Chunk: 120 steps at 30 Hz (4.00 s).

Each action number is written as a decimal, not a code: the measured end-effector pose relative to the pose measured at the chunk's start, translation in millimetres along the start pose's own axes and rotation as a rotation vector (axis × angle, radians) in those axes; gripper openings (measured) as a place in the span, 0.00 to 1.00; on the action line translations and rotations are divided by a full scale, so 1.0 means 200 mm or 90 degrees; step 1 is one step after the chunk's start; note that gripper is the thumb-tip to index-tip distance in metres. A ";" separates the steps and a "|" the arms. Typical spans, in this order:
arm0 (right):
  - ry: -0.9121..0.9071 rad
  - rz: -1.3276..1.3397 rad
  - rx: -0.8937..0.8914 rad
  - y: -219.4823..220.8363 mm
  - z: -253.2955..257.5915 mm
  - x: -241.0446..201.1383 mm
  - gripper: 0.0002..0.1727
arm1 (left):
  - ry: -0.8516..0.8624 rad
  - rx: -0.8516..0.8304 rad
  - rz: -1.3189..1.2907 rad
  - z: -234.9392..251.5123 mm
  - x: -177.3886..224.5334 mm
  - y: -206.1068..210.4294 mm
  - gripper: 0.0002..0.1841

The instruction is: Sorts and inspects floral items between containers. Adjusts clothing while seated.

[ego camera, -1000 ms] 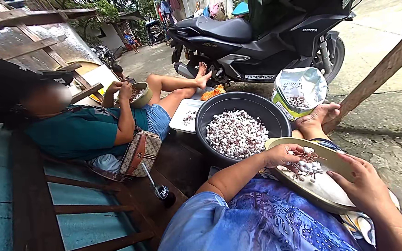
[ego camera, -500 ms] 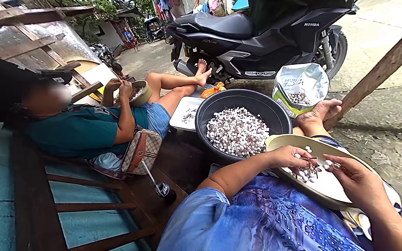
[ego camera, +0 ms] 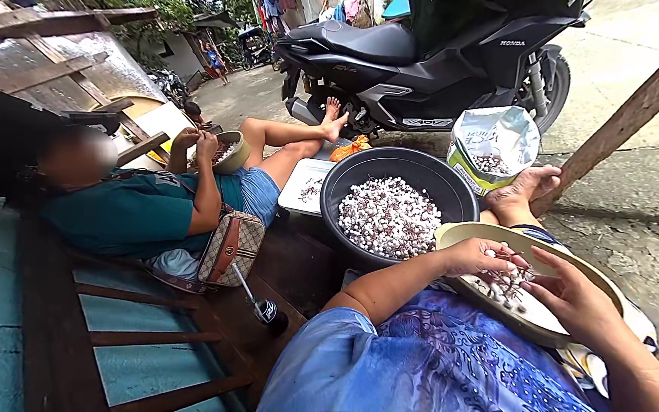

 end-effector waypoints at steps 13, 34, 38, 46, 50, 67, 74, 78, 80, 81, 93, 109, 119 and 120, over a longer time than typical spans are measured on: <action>-0.015 -0.033 0.064 -0.02 -0.01 0.02 0.15 | -0.014 0.008 -0.024 0.00 -0.01 -0.01 0.09; -0.078 -0.038 0.105 -0.04 -0.03 -0.09 0.19 | 0.024 0.025 0.059 -0.01 -0.01 0.07 0.16; -0.148 0.224 -0.305 -0.03 -0.03 -0.42 0.16 | 0.008 0.039 0.054 0.02 -0.03 0.04 0.12; -0.024 0.116 -0.205 -0.03 0.33 -0.42 0.14 | -0.007 0.067 -0.026 0.00 0.00 0.02 0.13; -0.088 -0.012 -0.151 -0.02 0.28 -0.36 0.18 | -0.023 0.059 -0.015 -0.02 -0.03 0.03 0.12; -0.111 -0.084 0.014 0.01 0.15 -0.12 0.06 | 0.026 0.025 0.188 -0.01 -0.01 0.06 0.27; -0.067 -0.062 0.116 -0.10 0.16 -0.07 0.11 | 0.029 0.050 0.146 -0.01 -0.02 0.02 0.19; -0.013 -0.178 0.062 -0.09 0.16 -0.03 0.08 | 0.033 0.124 0.111 0.00 -0.01 -0.03 0.17; -0.014 -0.146 0.035 -0.06 0.15 -0.02 0.16 | 0.045 0.136 0.074 0.00 -0.01 -0.04 0.16; -0.020 -0.116 0.017 -0.04 0.15 -0.02 0.21 | 0.054 0.129 0.049 0.00 0.00 -0.03 0.16; 0.016 -0.073 -0.023 0.03 0.11 -0.02 0.20 | 0.041 0.080 0.001 -0.01 0.01 0.03 0.16; -0.119 -0.061 0.017 0.11 0.02 -0.13 0.28 | -0.002 0.219 -0.178 0.04 -0.08 0.05 0.14; -0.158 -0.050 0.099 0.08 0.01 -0.12 0.15 | 0.018 0.141 -0.214 0.00 -0.04 0.13 0.12; -0.161 -0.051 0.102 0.07 0.01 -0.12 0.14 | 0.013 0.149 -0.210 0.00 -0.04 0.12 0.13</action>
Point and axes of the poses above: each hand's wrist, its own z-axis towards the middle knuckle, its own y-axis out of the palm, x = y × z, the point moved 5 cm from there along z, towards the middle knuckle, and after that the axes turned 11 degrees about x, right-handed, at the moved point
